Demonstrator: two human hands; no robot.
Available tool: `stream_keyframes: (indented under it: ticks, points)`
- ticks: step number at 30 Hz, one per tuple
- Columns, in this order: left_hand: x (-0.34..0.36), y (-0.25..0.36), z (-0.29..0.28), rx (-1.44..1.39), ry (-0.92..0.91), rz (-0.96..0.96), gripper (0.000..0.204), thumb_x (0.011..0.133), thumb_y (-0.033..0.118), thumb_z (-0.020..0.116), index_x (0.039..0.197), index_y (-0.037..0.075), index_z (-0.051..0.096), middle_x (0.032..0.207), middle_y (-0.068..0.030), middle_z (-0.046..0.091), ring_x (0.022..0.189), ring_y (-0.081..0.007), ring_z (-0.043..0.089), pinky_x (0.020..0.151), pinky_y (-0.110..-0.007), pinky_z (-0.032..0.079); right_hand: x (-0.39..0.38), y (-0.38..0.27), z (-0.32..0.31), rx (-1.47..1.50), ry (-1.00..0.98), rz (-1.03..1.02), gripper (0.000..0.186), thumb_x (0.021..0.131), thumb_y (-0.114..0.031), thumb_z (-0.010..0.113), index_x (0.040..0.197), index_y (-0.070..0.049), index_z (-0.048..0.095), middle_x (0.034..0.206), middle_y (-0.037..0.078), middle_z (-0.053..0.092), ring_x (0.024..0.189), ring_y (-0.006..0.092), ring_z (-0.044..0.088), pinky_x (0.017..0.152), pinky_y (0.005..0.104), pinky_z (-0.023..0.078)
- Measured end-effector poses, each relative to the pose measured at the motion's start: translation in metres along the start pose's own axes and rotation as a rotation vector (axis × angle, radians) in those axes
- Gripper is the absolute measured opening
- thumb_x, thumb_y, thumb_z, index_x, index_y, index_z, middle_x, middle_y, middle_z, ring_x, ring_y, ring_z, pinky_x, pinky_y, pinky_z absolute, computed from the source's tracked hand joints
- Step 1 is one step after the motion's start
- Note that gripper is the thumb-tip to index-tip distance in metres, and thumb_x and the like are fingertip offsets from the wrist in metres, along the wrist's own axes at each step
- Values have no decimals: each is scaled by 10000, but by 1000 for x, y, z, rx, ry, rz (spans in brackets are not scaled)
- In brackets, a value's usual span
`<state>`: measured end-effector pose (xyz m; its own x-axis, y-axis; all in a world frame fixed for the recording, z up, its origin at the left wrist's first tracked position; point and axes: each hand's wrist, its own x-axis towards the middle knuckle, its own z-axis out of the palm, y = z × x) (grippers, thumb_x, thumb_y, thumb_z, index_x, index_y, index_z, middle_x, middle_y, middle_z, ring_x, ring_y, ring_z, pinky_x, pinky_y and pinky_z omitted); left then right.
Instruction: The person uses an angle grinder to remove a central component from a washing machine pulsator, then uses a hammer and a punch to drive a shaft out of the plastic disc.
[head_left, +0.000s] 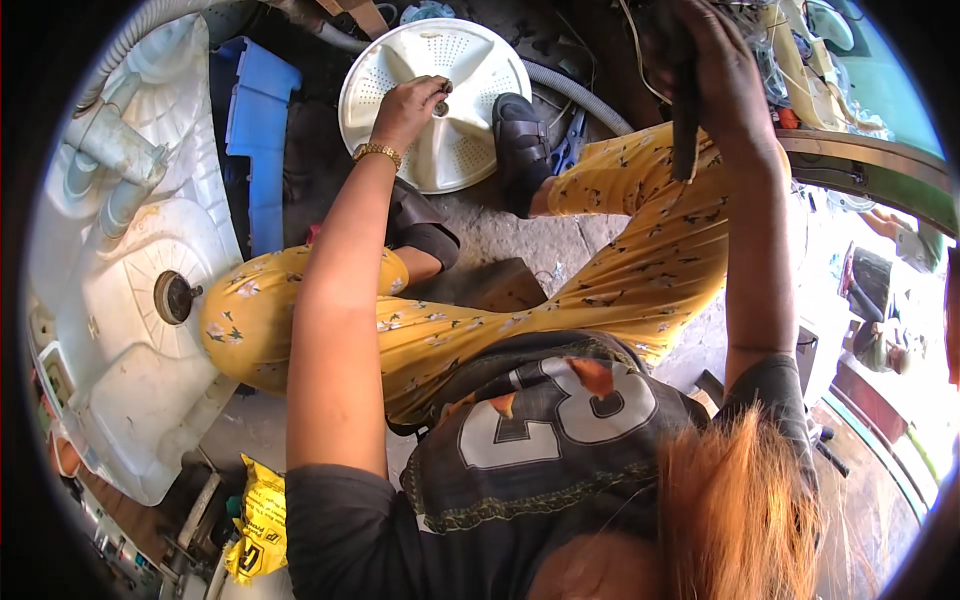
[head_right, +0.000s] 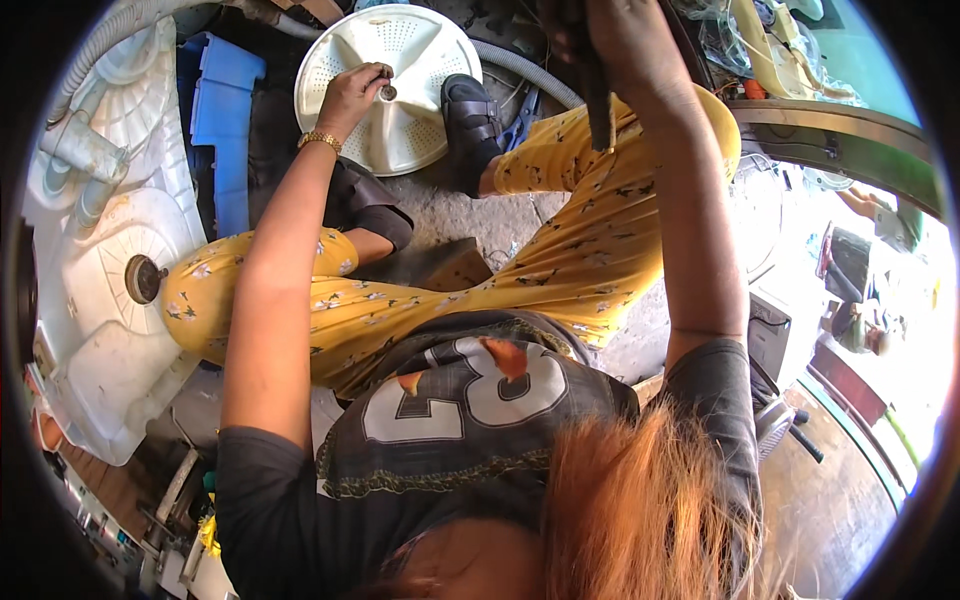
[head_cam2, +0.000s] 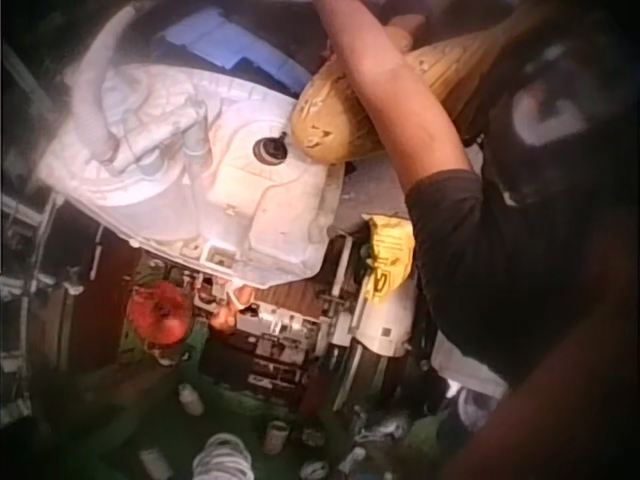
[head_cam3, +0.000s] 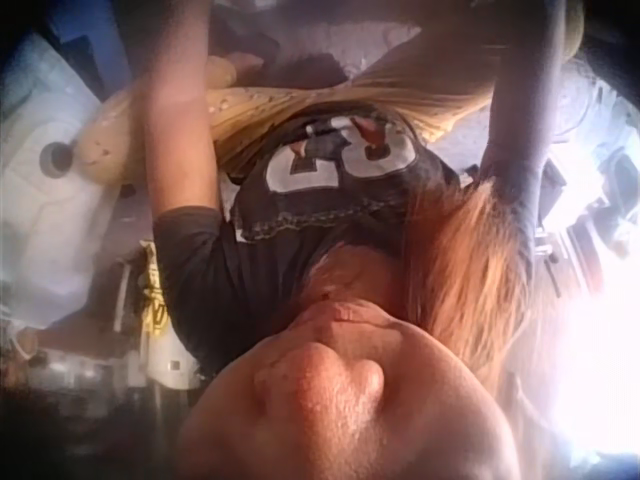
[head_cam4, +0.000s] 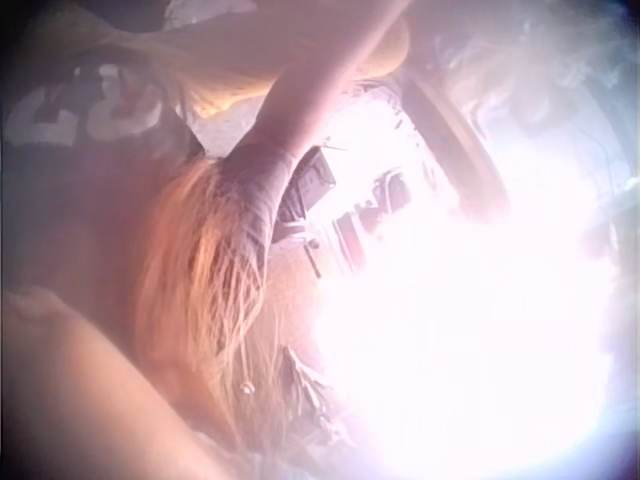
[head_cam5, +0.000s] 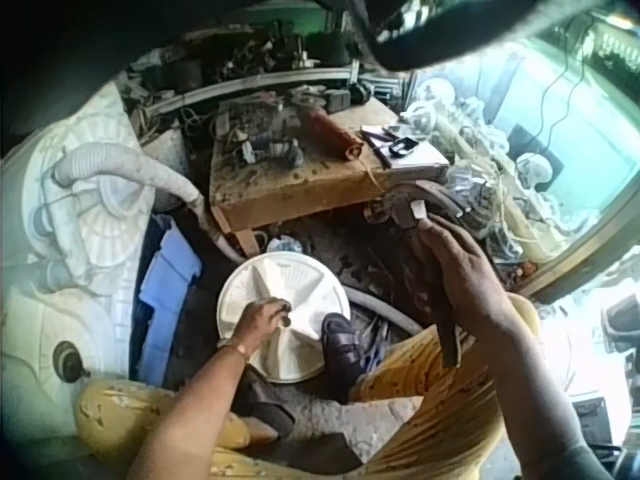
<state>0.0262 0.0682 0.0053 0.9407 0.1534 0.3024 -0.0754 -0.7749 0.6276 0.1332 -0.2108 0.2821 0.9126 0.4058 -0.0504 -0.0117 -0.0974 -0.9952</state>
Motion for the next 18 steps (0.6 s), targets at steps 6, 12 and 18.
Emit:
stream_keyframes:
  ticks: [6, 12, 18]
  points:
    - [4, 4, 0, 59, -57, -21, 126, 893, 119, 645, 1016, 103, 664, 969, -96, 718, 869, -324, 690, 751, -412, 559, 10, 30, 4, -202, -238, 60, 341, 1027, -294, 566, 1206, -5, 601, 930, -1, 599, 810, 118, 539, 700, 271, 455]
    - [4, 1, 9, 46, -30, -3, 176, 891, 121, 650, 1063, 101, 676, 985, -111, 720, 885, -324, 693, 762, -410, 562, 32, 74, 17, -423, -376, -84, 356, 1012, -325, 591, 1110, 13, 637, 775, -21, 608, 660, 57, 495, 595, 247, 433]
    - [0, -14, 10, 4, 1, 19, 212, 886, 121, 660, 1095, 90, 680, 1023, -112, 725, 902, -321, 696, 783, -397, 566, 40, 108, 60, -814, -314, -298, 301, 982, -335, 595, 1084, -60, 666, 867, 201, 685, 785, 398, 630, 726, 442, 503]
